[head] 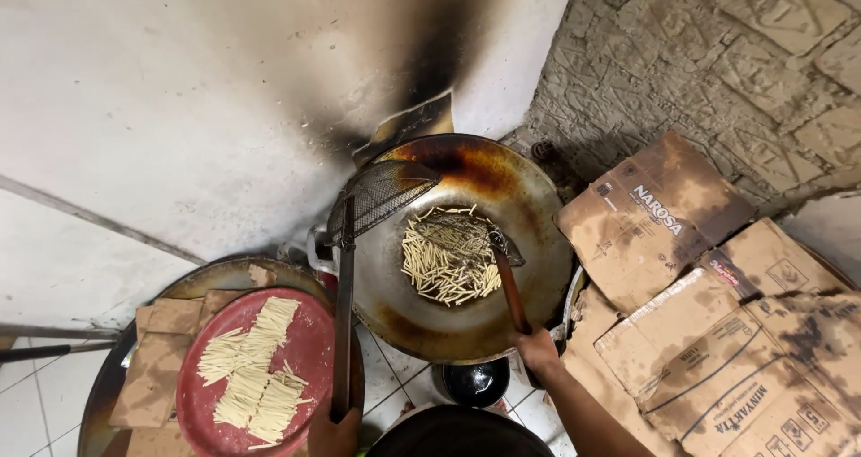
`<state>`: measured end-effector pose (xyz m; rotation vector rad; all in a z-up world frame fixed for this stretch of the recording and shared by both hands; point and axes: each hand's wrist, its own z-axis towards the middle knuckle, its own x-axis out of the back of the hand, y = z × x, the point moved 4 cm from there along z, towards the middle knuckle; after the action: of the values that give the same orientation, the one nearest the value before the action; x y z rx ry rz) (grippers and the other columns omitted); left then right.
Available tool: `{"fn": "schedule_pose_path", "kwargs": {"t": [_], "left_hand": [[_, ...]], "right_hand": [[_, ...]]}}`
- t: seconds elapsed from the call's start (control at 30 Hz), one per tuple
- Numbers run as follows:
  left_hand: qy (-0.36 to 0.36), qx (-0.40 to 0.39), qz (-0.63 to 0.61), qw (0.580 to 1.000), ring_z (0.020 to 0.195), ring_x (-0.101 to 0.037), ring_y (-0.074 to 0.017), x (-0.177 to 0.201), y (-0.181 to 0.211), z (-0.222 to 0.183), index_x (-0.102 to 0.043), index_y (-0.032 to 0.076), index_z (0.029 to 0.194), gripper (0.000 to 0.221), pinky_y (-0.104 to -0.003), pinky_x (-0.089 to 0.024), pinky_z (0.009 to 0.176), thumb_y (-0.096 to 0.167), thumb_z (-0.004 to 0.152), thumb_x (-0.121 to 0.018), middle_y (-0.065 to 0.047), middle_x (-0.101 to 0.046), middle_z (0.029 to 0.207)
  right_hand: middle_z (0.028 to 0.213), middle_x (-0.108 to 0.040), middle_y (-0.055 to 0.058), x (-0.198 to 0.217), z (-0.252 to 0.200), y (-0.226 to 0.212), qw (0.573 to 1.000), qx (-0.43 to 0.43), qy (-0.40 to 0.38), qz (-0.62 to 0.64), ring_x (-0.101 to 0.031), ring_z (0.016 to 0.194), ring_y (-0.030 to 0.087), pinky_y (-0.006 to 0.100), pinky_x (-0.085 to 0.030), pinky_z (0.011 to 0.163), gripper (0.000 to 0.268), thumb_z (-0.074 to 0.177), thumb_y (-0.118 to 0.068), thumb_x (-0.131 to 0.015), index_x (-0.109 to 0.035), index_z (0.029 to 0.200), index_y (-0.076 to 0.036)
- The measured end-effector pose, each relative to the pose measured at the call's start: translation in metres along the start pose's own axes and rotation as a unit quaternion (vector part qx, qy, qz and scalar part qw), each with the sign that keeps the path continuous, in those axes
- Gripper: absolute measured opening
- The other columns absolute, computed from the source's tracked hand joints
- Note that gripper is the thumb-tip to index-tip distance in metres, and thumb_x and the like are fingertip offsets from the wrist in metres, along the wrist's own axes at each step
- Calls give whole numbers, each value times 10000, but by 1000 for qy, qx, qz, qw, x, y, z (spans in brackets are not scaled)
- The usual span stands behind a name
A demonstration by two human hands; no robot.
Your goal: Frying noodles in a large wok using a metal strainer to stir and lift them.
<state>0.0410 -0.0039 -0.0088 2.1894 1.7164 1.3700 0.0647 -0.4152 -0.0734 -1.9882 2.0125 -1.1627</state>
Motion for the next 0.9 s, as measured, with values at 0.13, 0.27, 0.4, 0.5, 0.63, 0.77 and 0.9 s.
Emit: {"fn": "schedule_pose_path", "kwargs": {"t": [0.13, 0.27, 0.4, 0.5, 0.63, 0.77, 0.9], "left_hand": [[15, -36, 49, 998, 966, -682, -302, -1, -2, 17, -751, 144, 1138, 486, -412, -504, 894, 308, 688, -669, -106, -749, 996], [-16, -29, 32, 999, 958, -685, -274, -3, -5, 30, -748, 109, 1156, 482, -407, -516, 867, 287, 714, -678, -98, -759, 1006], [-13, -43, 9, 999, 884, -671, -276, 3, 7, 27, -766, 88, 1024, 375, -403, -509, 841, 247, 697, -676, -108, -755, 897], [-26, -46, 5, 999, 936, -699, -273, 4, 18, 24, -767, 100, 1093, 407, -406, -520, 872, 228, 719, -668, -97, -779, 960], [-12, -77, 14, 997, 889, -701, -259, 6, 27, 21, -752, 162, 1015, 320, -407, -513, 829, 264, 716, -700, -54, -765, 895], [-30, -136, -59, 989, 848, -749, -232, 13, 42, 2, -734, 92, 1090, 297, -364, -578, 785, 223, 823, -738, -84, -809, 922], [-83, -202, 87, 972, 768, -701, -218, -13, 30, 11, -601, 118, 1056, 320, -384, -551, 667, 387, 905, -687, -60, -696, 827]], "right_hand": [[814, -632, 68, 1, -24, 10, 999, -28, 22, -5, -583, 690, 216, 388, -456, 617, 445, 807, -230, -704, -634, 1206, -46], [766, -597, 76, -15, -1, 27, 996, -44, 26, 77, -552, 649, 216, 367, -489, 599, 450, 826, -158, -708, -639, 1239, 5], [727, -535, 71, -21, 24, 47, 988, -40, 18, 148, -481, 607, 208, 354, -415, 539, 429, 793, -123, -694, -628, 1189, 26], [948, -670, 107, 0, -36, 18, 999, -27, 32, 35, -609, 844, 267, 390, -525, 766, 340, 820, -159, -693, -665, 1145, -63], [1051, -733, 142, 29, -94, 40, 998, 24, 43, 39, -619, 782, 243, 359, -481, 696, 498, 772, -104, -687, -638, 1265, -49], [918, -639, 112, 44, -101, 108, 989, 73, 113, 58, -607, 827, 244, 320, -449, 783, 505, 777, -140, -774, -626, 1258, -99], [995, -769, 181, 40, -84, 135, 983, 9, 124, -133, -750, 802, 402, 464, -553, 720, 405, 881, -336, -681, -443, 1182, -209]]}}
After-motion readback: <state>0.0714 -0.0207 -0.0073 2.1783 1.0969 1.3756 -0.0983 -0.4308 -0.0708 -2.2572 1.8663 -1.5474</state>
